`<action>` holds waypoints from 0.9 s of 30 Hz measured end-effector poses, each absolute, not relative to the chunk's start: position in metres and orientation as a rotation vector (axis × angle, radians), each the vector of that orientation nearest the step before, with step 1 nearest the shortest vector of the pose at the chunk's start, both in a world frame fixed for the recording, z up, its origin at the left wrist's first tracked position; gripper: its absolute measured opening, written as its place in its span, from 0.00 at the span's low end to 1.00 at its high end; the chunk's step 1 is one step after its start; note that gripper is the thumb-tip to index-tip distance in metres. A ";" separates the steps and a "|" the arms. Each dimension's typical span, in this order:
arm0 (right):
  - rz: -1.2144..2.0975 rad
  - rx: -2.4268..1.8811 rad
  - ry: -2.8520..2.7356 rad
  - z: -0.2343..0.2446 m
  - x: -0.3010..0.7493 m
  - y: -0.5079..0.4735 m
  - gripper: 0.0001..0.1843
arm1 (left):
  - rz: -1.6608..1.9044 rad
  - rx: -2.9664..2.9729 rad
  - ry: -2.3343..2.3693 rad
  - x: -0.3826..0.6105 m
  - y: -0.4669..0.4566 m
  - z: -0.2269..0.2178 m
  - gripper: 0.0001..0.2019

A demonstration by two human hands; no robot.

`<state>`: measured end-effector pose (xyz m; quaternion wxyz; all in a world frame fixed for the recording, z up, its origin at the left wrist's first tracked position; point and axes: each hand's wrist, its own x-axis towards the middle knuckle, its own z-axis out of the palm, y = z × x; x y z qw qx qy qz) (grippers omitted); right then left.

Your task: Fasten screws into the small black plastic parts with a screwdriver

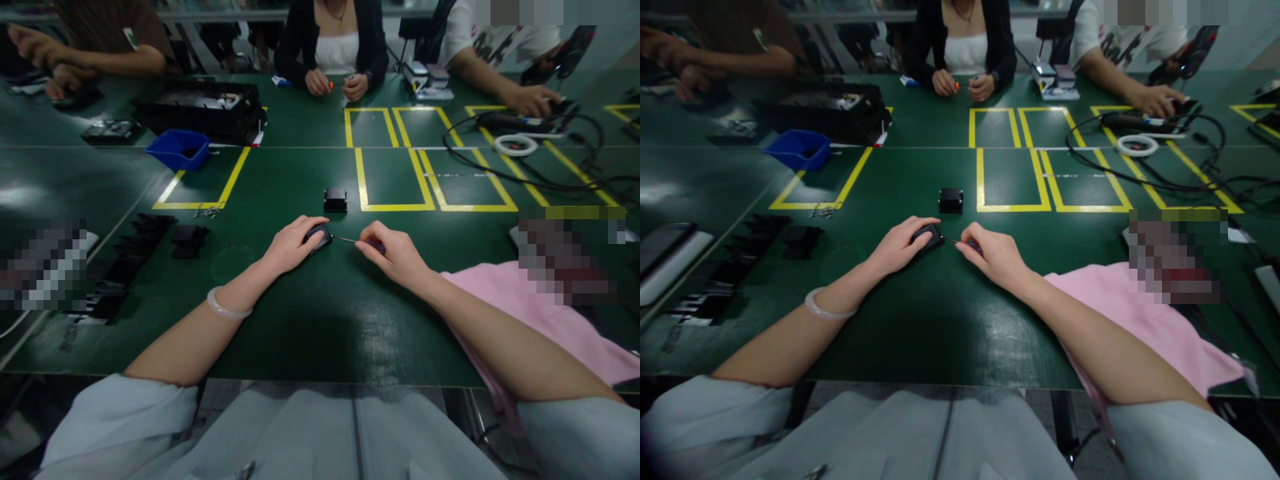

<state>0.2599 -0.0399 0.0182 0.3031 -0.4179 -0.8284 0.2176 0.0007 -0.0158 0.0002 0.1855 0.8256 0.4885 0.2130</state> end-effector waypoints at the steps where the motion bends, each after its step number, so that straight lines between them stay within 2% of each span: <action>1: 0.588 -1.120 -2.190 0.019 0.260 -0.040 0.11 | 0.597 2.332 1.373 0.001 -0.016 0.001 0.24; 8: 0.532 -1.111 -2.137 0.016 0.261 -0.040 0.07 | 0.601 2.354 1.357 0.001 -0.017 0.000 0.24; 16: 0.602 -1.089 -2.162 0.018 0.262 -0.041 0.11 | 0.621 2.346 1.337 0.001 -0.017 0.001 0.23; 21: 0.566 -1.092 -2.158 0.018 0.261 -0.041 0.08 | 0.620 2.338 1.348 0.001 -0.017 0.002 0.23; 27: 0.558 -1.077 -2.162 0.015 0.262 -0.041 0.10 | 0.625 2.334 1.340 0.000 -0.016 0.002 0.23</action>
